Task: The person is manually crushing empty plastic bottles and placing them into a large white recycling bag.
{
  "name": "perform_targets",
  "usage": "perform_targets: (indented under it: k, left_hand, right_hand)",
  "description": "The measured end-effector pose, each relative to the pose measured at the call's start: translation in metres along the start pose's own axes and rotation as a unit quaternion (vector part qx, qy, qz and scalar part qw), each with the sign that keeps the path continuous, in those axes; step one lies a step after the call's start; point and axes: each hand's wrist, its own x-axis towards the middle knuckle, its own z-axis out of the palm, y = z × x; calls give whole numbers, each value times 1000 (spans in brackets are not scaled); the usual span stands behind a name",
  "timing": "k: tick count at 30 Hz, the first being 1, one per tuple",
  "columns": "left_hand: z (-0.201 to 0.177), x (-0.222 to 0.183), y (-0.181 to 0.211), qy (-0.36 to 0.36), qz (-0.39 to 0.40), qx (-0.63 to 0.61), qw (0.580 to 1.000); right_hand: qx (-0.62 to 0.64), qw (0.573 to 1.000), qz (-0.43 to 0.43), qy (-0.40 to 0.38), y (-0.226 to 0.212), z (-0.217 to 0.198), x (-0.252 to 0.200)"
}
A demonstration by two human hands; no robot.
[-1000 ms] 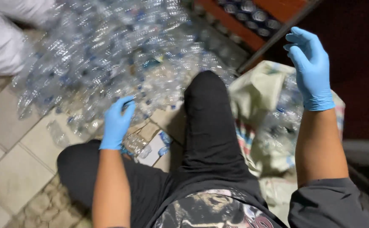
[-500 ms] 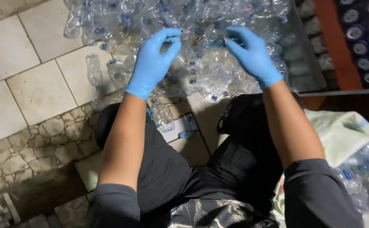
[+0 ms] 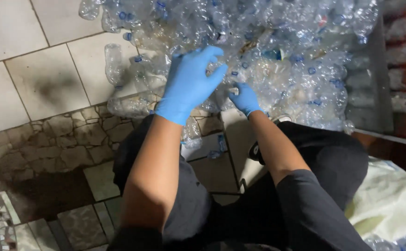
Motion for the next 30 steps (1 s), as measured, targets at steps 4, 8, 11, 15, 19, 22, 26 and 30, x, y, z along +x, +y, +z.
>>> perform_targets:
  k: [4, 8, 11, 15, 19, 22, 26, 30]
  left_hand:
    - [1, 4, -3, -156, -71, 33, 985]
    - [3, 6, 2, -151, -75, 10, 986]
    - [3, 7, 7, -169, -79, 19, 982]
    - [6, 5, 6, -207, -97, 15, 973]
    - [15, 2, -6, -236, -99, 50, 965]
    - [16, 1, -8, -267, -112, 81, 954]
    - [19, -3, -4, -308, -130, 90, 938]
    - [33, -16, -3, -283, -51, 167, 943]
  right_hand:
    - [-83, 995, 39, -26, -31, -2, 9]
    - [-218, 973, 26, -67, -44, 15, 26]
    - [-238, 968, 13, -78, -40, 26, 32]
    - [-258, 963, -22, -74, -38, 17, 35]
    - [-288, 955, -58, -29, 6, 36, 46]
    - [-175, 982, -54, -37, 3, 19, 42]
    - [128, 989, 17, -71, -1, -8, 52]
    - [303, 946, 53, -105, -71, -108, 22]
